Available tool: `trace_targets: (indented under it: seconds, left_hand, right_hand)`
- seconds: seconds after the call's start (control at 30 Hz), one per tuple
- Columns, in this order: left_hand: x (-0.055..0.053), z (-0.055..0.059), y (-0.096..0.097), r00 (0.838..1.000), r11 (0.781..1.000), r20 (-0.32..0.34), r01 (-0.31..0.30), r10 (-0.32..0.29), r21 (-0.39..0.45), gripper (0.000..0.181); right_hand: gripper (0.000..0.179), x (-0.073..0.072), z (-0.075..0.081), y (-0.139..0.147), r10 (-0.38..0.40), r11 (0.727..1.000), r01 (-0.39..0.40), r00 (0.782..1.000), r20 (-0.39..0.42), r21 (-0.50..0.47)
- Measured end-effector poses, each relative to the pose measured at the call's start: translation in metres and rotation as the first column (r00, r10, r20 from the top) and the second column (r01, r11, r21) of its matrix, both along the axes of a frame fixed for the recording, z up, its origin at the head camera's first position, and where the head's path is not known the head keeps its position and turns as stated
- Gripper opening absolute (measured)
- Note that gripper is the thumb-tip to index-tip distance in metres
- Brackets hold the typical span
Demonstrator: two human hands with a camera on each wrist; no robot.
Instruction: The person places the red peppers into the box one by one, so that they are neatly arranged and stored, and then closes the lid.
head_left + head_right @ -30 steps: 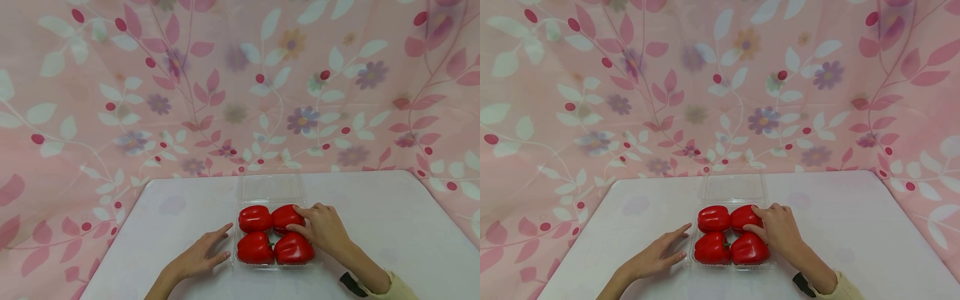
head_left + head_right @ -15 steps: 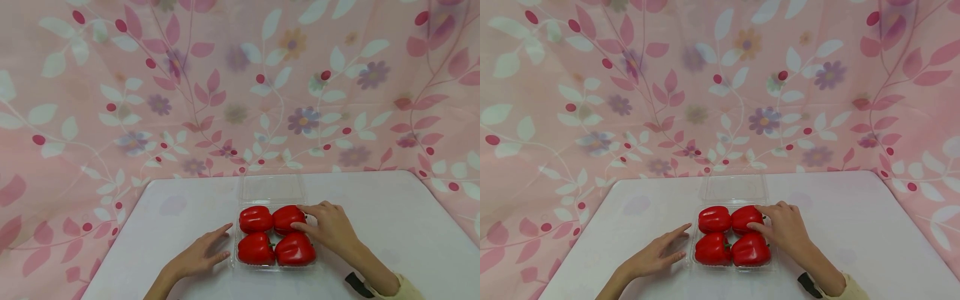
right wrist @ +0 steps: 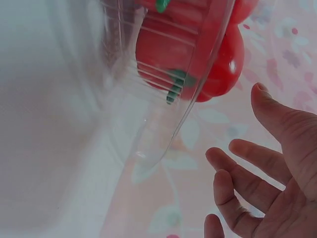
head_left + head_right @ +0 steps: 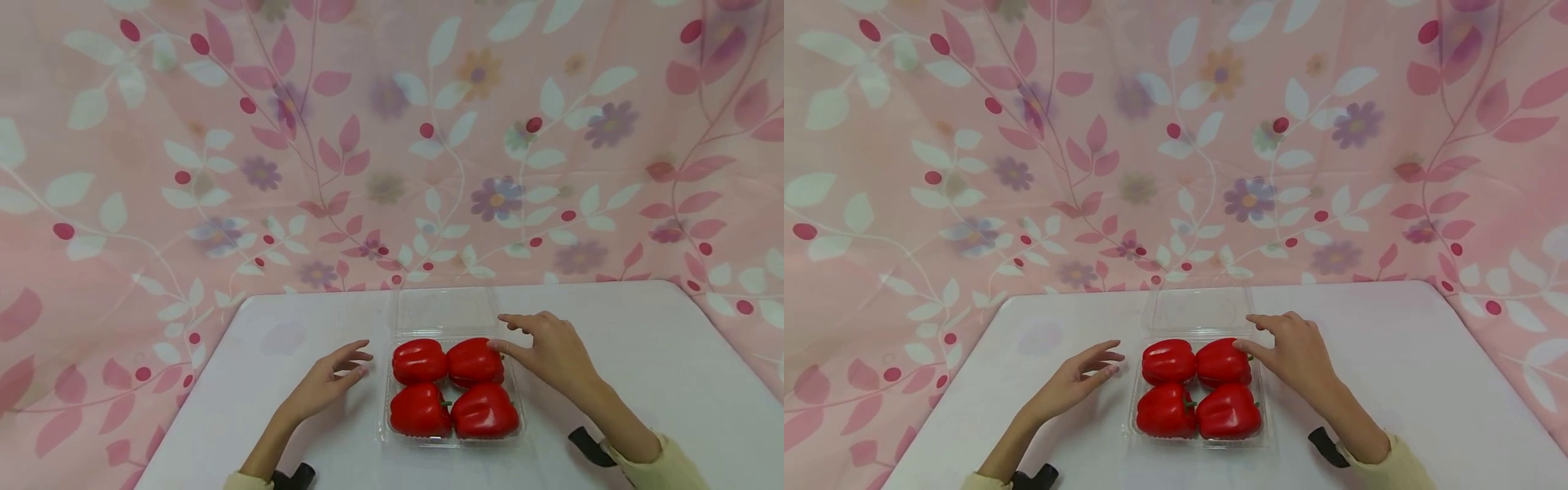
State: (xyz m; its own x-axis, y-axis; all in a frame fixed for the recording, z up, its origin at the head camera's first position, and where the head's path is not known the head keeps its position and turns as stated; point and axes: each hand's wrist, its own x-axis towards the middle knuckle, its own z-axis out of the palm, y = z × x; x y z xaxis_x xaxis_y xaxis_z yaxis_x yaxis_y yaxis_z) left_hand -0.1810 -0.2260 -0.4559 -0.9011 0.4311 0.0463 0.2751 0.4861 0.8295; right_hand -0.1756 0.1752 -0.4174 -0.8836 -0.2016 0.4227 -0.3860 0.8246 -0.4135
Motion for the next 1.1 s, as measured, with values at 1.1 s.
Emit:
trace_targets:
  seconds: [1.1]
  left_hand:
    - [-0.067, -0.004, 0.040, 0.950, 0.951, 0.215, -0.263, 0.225, 0.165, 0.051]
  right_hand:
    - [0.058, -0.052, -0.013, 0.016, 0.024, 0.990, 0.009, 0.975, 0.223, -0.144]
